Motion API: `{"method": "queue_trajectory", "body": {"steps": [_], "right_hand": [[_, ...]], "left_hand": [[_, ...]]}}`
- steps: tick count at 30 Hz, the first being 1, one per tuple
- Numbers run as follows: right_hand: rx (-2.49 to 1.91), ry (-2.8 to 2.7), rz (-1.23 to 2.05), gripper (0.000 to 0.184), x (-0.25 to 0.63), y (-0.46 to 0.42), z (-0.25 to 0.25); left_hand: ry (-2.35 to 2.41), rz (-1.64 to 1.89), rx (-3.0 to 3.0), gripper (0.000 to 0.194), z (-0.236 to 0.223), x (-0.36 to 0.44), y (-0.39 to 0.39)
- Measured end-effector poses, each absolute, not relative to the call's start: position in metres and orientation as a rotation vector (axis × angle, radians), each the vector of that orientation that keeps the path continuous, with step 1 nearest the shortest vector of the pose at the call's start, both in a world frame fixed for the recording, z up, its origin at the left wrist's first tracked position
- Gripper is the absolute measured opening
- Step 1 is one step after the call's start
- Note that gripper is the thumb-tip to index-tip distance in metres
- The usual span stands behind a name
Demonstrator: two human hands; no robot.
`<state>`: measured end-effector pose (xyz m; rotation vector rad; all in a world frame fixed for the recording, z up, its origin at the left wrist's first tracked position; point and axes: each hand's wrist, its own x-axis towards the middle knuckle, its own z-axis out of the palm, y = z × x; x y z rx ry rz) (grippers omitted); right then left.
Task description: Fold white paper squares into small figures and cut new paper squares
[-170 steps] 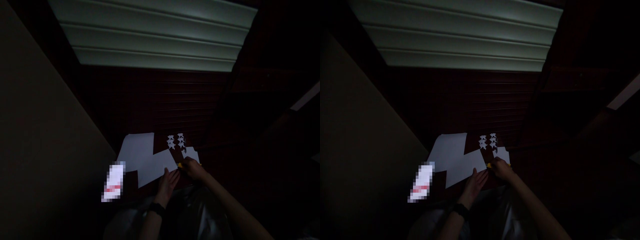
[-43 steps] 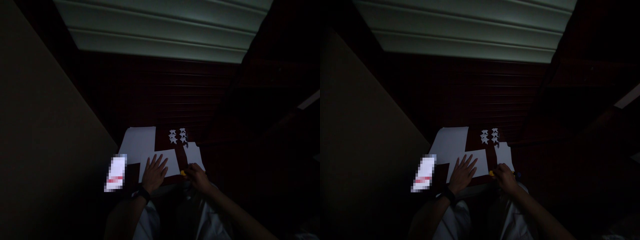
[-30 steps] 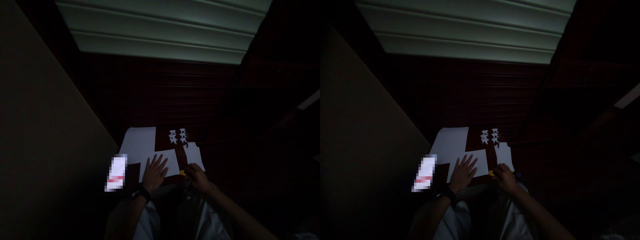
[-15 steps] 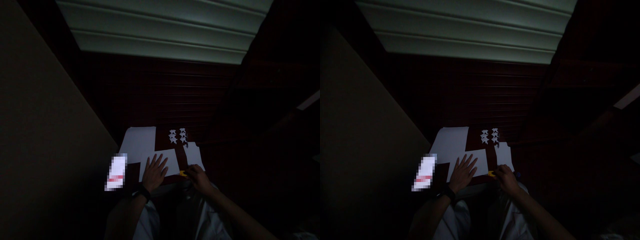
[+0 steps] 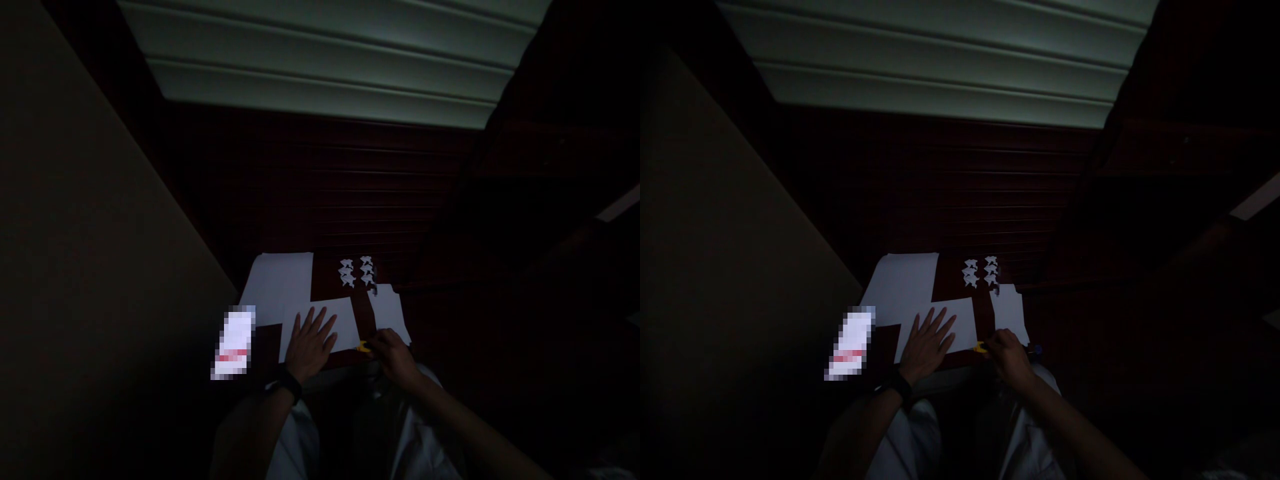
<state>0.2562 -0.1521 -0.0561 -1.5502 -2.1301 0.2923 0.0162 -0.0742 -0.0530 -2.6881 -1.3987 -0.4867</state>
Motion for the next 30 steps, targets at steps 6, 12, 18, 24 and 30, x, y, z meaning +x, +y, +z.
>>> {"method": "queue_trajectory", "body": {"steps": [6,12,18,24,30], "right_hand": [[-1.585,-2.125,0.288,0.025,0.254,-0.153,-0.056],[-1.583,-2.152,0.282,0.026,0.258,-0.154,-0.056],[-1.587,-2.163,0.255,0.027,0.262,-0.157,-0.059],[-1.581,-2.183,0.234,0.028,0.255,-0.153,-0.054],[-1.557,-2.177,0.273,0.03,0.247,-0.151,-0.052]], "left_hand": [[-1.411,-0.507,-2.691,0.049,-0.055,0.017,-0.074],[-1.414,-0.523,-2.693,0.048,-0.056,0.016,-0.073],[-1.422,-0.516,-2.7,0.048,-0.057,0.016,-0.073],[-1.419,-0.523,-2.696,0.048,-0.056,0.016,-0.073],[-1.421,-0.519,-2.703,0.049,-0.056,0.016,-0.073]]}}
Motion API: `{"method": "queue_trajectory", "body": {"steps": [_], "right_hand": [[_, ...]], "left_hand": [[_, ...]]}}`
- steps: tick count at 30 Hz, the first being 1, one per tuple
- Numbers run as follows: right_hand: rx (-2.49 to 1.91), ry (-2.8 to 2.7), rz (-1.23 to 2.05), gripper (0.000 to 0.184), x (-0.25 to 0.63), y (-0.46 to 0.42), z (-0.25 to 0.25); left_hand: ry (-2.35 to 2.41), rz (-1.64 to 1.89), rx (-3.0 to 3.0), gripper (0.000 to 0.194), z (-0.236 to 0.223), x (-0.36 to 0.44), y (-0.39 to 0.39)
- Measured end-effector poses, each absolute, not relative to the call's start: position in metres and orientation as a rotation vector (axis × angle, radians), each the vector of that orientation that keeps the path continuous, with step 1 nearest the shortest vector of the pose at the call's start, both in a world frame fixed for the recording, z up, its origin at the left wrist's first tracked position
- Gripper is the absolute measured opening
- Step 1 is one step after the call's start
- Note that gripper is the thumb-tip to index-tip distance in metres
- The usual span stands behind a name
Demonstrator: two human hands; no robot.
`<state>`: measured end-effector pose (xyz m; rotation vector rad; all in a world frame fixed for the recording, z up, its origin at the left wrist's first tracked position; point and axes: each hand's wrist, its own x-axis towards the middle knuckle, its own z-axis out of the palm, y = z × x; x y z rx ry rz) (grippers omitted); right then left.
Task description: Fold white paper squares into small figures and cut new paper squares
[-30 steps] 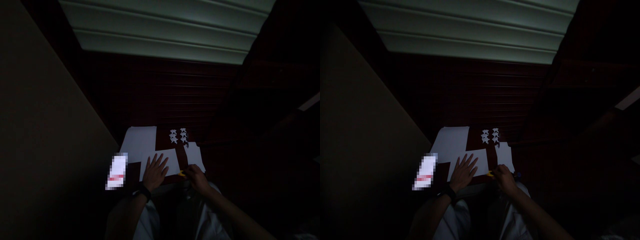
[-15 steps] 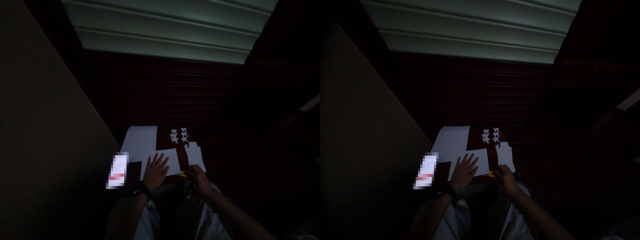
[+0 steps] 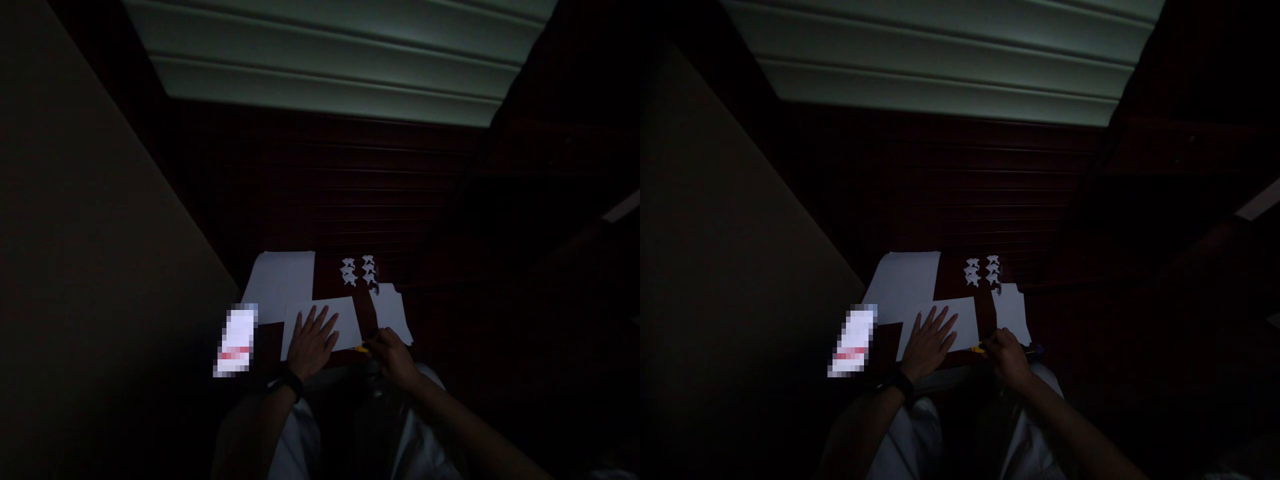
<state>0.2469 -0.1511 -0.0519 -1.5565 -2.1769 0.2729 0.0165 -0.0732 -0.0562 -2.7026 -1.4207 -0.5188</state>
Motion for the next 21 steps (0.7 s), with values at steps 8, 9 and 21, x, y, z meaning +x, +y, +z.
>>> {"method": "queue_trajectory", "body": {"steps": [8,9,21], "right_hand": [[-1.542,-2.169,0.284,0.028,0.2473,-0.152,-0.0561],[-1.544,-2.171,0.288,0.027,0.2474,-0.1527,-0.0561],[-1.56,-2.2,0.278,0.021,0.2416,-0.1534,-0.0531]], "left_hand": [[-1.412,-0.507,-2.714,0.048,-0.0563,0.015,-0.0725],[-1.408,-0.508,-2.715,0.048,-0.0561,0.0149,-0.0727],[-1.417,-0.496,-2.709,0.049,-0.0569,0.0155,-0.0724]]}}
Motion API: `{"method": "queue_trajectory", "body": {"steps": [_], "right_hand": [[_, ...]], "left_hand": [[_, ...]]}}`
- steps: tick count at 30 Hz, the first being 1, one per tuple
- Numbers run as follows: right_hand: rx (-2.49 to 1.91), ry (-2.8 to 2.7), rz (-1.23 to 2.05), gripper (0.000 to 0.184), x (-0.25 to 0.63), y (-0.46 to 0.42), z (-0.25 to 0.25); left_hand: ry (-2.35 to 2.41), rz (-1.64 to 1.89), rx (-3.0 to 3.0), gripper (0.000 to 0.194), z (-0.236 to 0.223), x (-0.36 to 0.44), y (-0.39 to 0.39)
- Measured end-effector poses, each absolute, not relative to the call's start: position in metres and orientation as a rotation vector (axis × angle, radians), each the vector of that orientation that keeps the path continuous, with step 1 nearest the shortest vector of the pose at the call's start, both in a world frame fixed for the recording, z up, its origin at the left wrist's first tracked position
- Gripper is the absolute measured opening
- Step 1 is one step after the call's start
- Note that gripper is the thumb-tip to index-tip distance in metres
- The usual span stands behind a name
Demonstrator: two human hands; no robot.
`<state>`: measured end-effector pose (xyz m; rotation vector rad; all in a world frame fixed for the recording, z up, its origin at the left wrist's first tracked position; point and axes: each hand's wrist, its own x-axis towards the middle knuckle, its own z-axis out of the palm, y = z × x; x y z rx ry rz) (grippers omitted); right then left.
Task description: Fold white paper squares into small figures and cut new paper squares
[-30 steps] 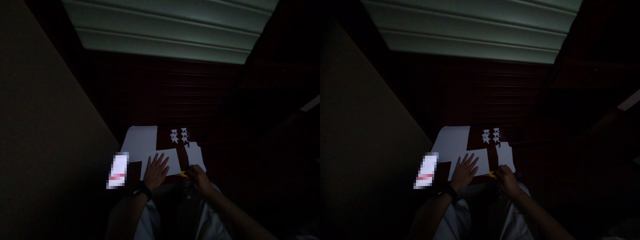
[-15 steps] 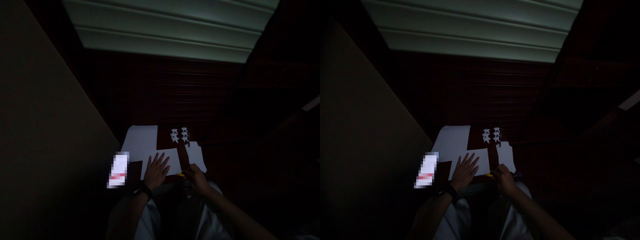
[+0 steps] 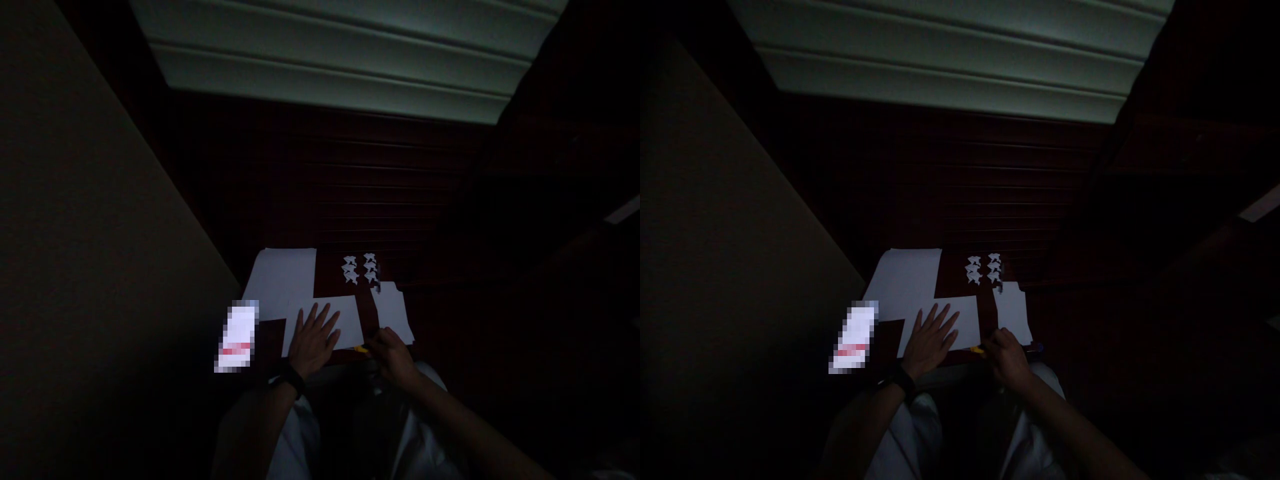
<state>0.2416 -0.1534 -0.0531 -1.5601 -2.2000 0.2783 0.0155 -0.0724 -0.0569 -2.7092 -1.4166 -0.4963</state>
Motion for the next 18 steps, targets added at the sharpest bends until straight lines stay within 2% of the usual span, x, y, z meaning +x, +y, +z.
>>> {"method": "queue_trajectory", "body": {"steps": [4,18], "right_hand": [[-1.563,-2.196,0.258,0.016,0.234,-0.152,-0.052],[-1.589,-2.183,0.239,0.02,0.231,-0.159,-0.054]], "left_hand": [[-1.429,-0.497,-2.7,0.049,-0.056,0.015,-0.073],[-1.441,-0.515,-2.695,0.048,-0.056,0.016,-0.073]]}}
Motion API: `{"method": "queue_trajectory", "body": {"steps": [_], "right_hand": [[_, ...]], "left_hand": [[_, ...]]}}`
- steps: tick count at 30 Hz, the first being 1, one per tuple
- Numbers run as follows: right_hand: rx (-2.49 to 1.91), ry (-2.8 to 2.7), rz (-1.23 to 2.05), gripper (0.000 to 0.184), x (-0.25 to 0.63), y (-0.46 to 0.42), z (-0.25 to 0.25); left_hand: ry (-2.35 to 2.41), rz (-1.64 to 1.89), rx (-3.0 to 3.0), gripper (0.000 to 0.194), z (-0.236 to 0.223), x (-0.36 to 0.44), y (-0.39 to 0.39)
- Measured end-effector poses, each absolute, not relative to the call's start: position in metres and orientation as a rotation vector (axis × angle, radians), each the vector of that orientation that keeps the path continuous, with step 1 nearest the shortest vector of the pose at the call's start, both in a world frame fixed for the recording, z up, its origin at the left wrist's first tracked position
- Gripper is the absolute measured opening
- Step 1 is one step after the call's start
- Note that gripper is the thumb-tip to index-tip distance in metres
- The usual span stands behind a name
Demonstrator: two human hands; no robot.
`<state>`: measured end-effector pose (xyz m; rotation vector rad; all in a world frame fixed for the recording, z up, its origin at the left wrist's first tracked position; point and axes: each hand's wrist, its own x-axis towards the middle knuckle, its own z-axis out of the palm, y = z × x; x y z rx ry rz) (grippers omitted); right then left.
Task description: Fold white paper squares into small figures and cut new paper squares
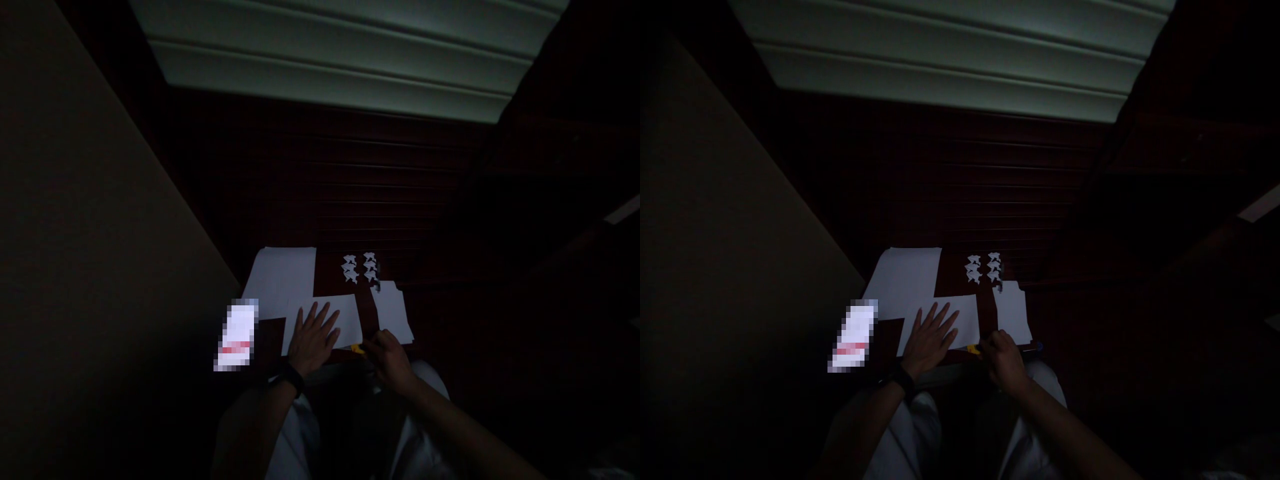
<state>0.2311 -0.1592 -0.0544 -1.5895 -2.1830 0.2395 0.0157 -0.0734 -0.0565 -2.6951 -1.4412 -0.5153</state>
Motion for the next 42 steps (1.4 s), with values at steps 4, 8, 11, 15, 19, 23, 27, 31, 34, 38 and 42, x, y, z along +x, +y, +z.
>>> {"method": "queue_trajectory", "body": {"steps": [4,8,11,15,19,23,27,31,34,38,42], "right_hand": [[-1.573,-2.174,0.213,0.021,0.227,-0.158,-0.057],[-1.554,-2.165,0.241,0.021,0.228,-0.161,-0.059],[-1.547,-2.151,0.236,0.023,0.229,-0.162,-0.059],[-1.547,-2.135,0.261,0.022,0.23,-0.159,-0.058],[-1.552,-2.116,0.306,0.025,0.231,-0.157,-0.057],[-1.537,-2.115,0.341,0.029,0.234,-0.156,-0.058],[-1.504,-2.114,0.337,0.028,0.237,-0.151,-0.061],[-1.469,-2.131,0.295,0.025,0.24,-0.142,-0.061],[-1.468,-2.139,0.259,0.024,0.24,-0.136,-0.061],[-1.487,-2.107,0.216,0.023,0.236,-0.131,-0.063],[-1.585,-2.042,0.156,0.025,0.23,-0.133,-0.066]], "left_hand": [[-1.437,-0.512,-2.693,0.048,-0.057,0.016,-0.073],[-1.432,-0.503,-2.694,0.049,-0.057,0.015,-0.073],[-1.423,-0.509,-2.698,0.049,-0.058,0.016,-0.073],[-1.41,-0.529,-2.706,0.049,-0.057,0.017,-0.073],[-1.4,-0.559,-2.71,0.048,-0.052,0.009,-0.071],[-1.439,-0.542,-2.673,0.048,-0.052,-0.012,-0.069],[-1.464,-0.509,-2.641,0.047,-0.057,-0.024,-0.072],[-1.477,-0.48,-2.634,0.048,-0.059,-0.023,-0.077],[-1.507,-0.494,-2.615,0.048,-0.057,-0.021,-0.077],[-1.545,-0.511,-2.593,0.048,-0.058,-0.02,-0.075],[-1.593,-0.507,-2.551,0.048,-0.06,-0.017,-0.075]]}}
